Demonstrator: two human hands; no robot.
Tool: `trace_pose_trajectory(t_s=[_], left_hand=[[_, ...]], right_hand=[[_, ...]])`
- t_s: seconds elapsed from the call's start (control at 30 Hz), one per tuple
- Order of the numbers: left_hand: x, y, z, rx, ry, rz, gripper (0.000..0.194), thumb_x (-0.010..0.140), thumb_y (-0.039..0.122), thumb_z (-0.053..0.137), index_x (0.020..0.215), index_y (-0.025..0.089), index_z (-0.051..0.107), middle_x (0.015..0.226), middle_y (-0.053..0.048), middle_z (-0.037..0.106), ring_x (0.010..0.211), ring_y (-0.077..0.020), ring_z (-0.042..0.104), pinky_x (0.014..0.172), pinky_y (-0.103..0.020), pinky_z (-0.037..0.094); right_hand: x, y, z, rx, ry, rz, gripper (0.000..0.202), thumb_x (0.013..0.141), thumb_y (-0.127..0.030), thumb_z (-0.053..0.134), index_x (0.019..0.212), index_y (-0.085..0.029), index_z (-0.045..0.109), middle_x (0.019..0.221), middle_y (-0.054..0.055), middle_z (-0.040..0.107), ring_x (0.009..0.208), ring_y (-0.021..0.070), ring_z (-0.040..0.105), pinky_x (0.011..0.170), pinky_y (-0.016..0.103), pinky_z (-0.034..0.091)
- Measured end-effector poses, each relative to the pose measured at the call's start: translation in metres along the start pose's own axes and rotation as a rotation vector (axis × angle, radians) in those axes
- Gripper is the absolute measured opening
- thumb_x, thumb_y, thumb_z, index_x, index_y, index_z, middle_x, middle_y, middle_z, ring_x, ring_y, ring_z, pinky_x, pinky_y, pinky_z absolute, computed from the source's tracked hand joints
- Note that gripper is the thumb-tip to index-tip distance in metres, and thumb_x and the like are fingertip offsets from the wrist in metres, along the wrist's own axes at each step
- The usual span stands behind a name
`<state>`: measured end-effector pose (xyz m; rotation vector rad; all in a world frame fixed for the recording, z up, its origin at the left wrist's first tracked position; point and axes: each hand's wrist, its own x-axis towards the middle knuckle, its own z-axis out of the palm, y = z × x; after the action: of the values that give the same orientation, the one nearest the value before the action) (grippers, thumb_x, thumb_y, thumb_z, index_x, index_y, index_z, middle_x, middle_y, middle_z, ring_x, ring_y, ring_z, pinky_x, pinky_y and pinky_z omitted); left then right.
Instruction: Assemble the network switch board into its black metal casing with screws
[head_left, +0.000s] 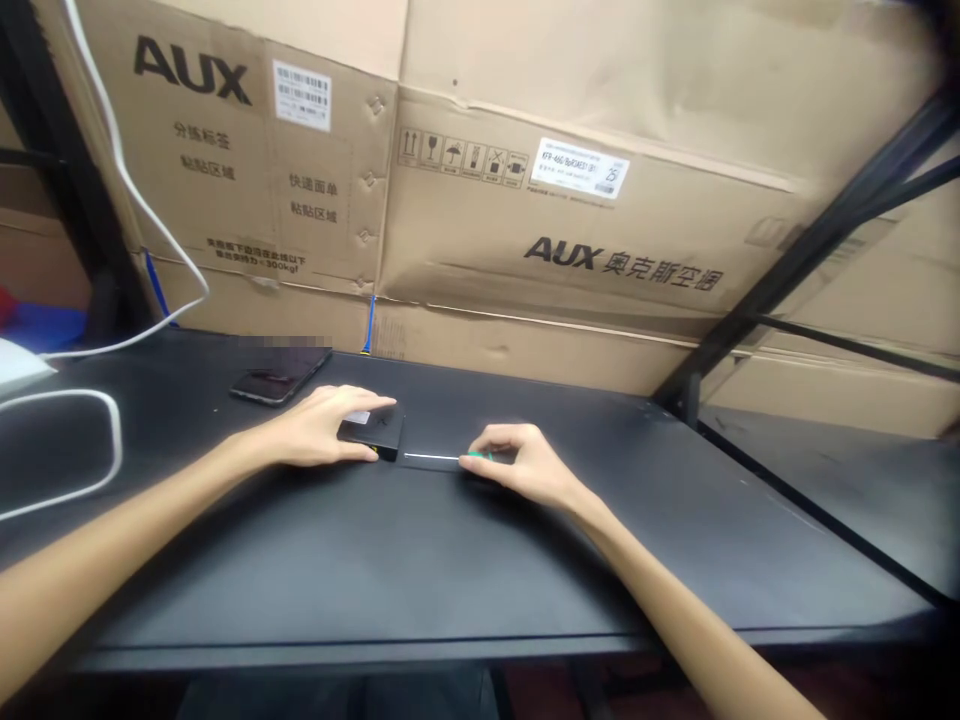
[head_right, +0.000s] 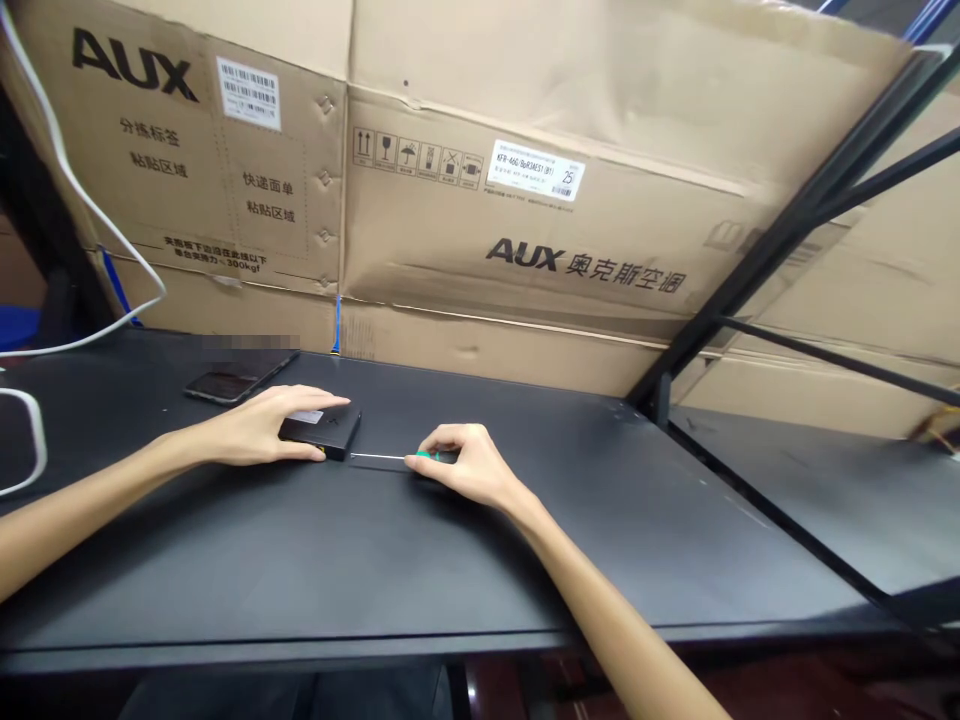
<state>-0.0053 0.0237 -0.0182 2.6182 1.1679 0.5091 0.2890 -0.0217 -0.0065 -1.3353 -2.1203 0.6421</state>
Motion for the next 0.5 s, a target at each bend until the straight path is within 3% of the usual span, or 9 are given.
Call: trace_pose_trajectory(t_s=[0.1,0.23,0.37,0.5], left_hand=[[0.000,0.010,0.001,-0.048,0.093,0.026,0.063,0.073,0.058,0.067,0.128,0.026,0.059,0.137,-0.008,0.053,0.125,-0.0300,0.049,0.105,-0.045,0.038],[0.001,0.025,0.007,-0.171,0.200,0.130,0.035,0.075,0.047,0.070,0.100,0.022,0.072,0.119,-0.007,0.065,0.112,-0.0260,0.058,0.100,-0.040,0.043],[0.003,0.032,0.017,-0.272,0.246,0.177,0.016,0.076,0.035,0.071,0.082,0.021,0.075,0.107,-0.007,0.069,0.107,-0.0246,0.061,0.095,-0.037,0.046],[0.004,0.032,0.020,-0.372,0.274,0.165,0.014,0.077,0.034,0.070,0.076,0.021,0.075,0.102,-0.006,0.070,0.105,-0.0243,0.061,0.094,-0.037,0.046]], right_hand=[[0.000,-0.001,0.001,0.023,0.024,0.005,0.024,0.076,-0.040,0.067,0.068,-0.017,0.068,0.071,0.003,0.065,0.067,0.0146,0.057,0.064,0.027,0.044],[0.000,-0.004,0.003,0.083,0.037,-0.009,0.026,0.075,-0.042,0.068,0.068,-0.016,0.068,0.069,0.003,0.063,0.061,0.0130,0.054,0.058,0.026,0.043],[-0.001,-0.006,0.004,0.130,0.034,-0.004,0.029,0.074,-0.044,0.068,0.068,-0.016,0.068,0.067,0.002,0.061,0.056,0.0112,0.051,0.052,0.025,0.041],[-0.001,-0.007,0.004,0.149,0.034,0.006,0.029,0.074,-0.044,0.069,0.068,-0.015,0.068,0.067,0.002,0.060,0.055,0.0110,0.051,0.051,0.025,0.041]])
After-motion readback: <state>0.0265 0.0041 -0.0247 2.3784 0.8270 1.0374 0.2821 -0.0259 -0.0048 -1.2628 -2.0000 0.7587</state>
